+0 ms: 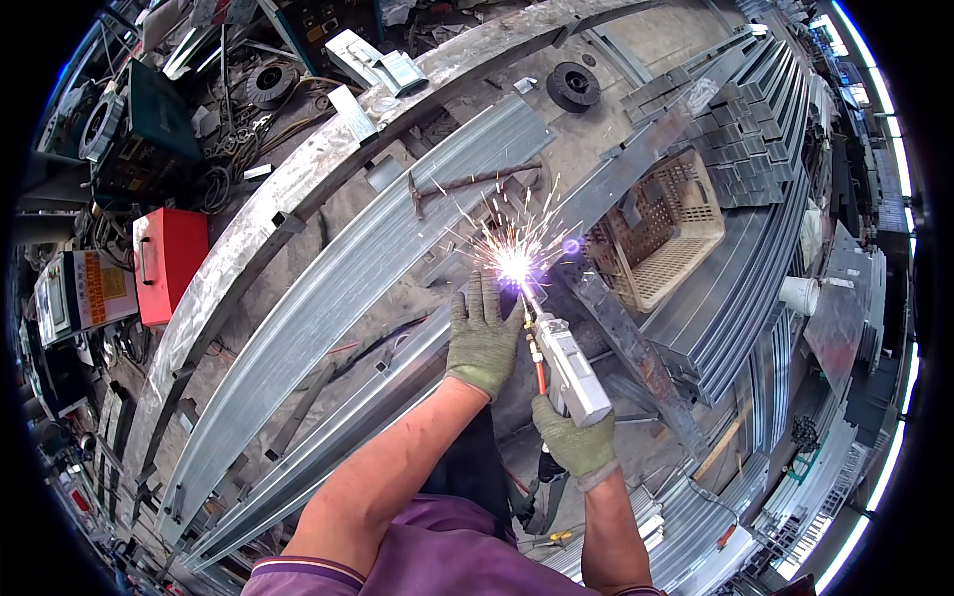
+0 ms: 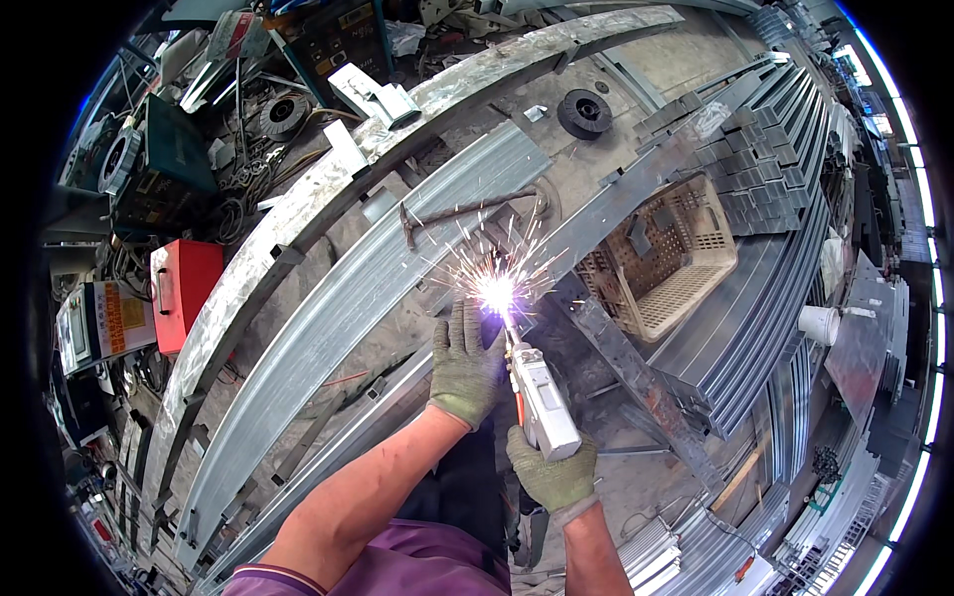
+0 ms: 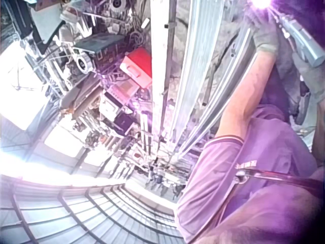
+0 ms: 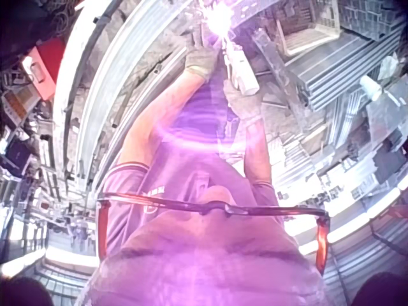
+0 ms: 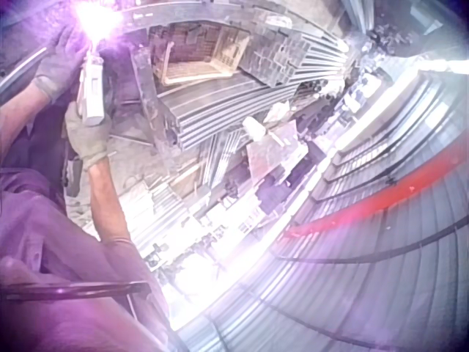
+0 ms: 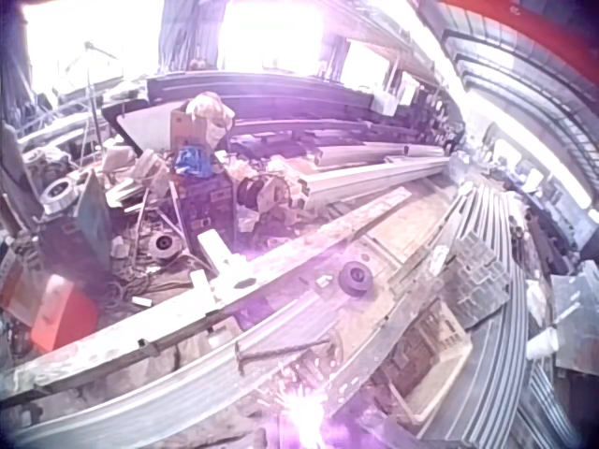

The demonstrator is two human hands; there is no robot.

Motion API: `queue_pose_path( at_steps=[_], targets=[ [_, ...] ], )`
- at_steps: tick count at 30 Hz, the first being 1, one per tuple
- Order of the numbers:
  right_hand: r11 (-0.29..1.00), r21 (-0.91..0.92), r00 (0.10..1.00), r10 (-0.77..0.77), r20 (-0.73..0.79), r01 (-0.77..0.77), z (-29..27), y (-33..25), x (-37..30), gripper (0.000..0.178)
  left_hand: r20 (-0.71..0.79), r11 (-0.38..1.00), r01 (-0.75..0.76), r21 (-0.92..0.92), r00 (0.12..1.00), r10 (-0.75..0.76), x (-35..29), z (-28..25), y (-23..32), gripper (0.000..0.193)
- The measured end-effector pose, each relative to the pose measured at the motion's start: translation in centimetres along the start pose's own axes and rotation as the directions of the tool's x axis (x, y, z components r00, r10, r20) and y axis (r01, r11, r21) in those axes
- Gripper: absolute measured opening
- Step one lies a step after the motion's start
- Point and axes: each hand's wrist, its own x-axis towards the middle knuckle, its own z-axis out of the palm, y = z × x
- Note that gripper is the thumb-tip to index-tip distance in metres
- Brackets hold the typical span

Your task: The person welds metal frame components using a handheld welding torch, then retrieves additional metal pieces and small metal blocks to assemble and weld into a larger structure. The person repeatedly positions and welds the pieces together.

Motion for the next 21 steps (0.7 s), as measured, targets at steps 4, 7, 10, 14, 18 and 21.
queue_pose_path(
  at_steps=[4, 7, 10, 14, 18, 21],
  targets=[
    [0.999, 0.051, 0.999, -0.008, -0.032, 0.009, 0.1, -0.1, -0.2, 0.019, 0.01, 1.0, -0.001, 0.02, 1.0, 0.001, -0.1, -0.1, 0.1, 0.052],
    [1.0, 0.023, 1.0, 0.008, -0.011, -0.008, -0.1, -0.5, -0.2, 0.018, -0.009, 0.999, 0.001, 0.054, 1.0, -0.001, -0.1, 0.3, 0.1, 0.05],
    [0.997, 0.063, 0.999, 0.048, 0.003, -0.049, 0.0, 0.0, -0.4, 0.018, -0.029, 0.999, -0.018, 0.051, 0.999, 0.02, -0.2, 0.5, -0.1, 0.056],
    [0.998, 0.065, 1.0, 0.023, -0.002, -0.022, -0.1, 0.4, -0.4, 0.017, -0.009, 0.999, -0.019, 0.044, 1.0, 0.02, -0.1, 0.6, -0.1, 0.063],
    [0.975, 0.135, 0.984, 0.172, 0.037, -0.176, -0.5, -1.1, -0.9, 0.02, -0.02, 0.997, -0.018, 0.074, 1.0, 0.019, -0.2, 0.8, -0.2, 0.067],
    [0.992, 0.073, 0.994, 0.098, 0.038, -0.101, -0.6, -0.4, -1.3, 0.027, -0.016, 0.997, -0.001, 0.076, 1.0, 0.003, 0.0, 0.3, -0.1, 0.064]
  ],
)
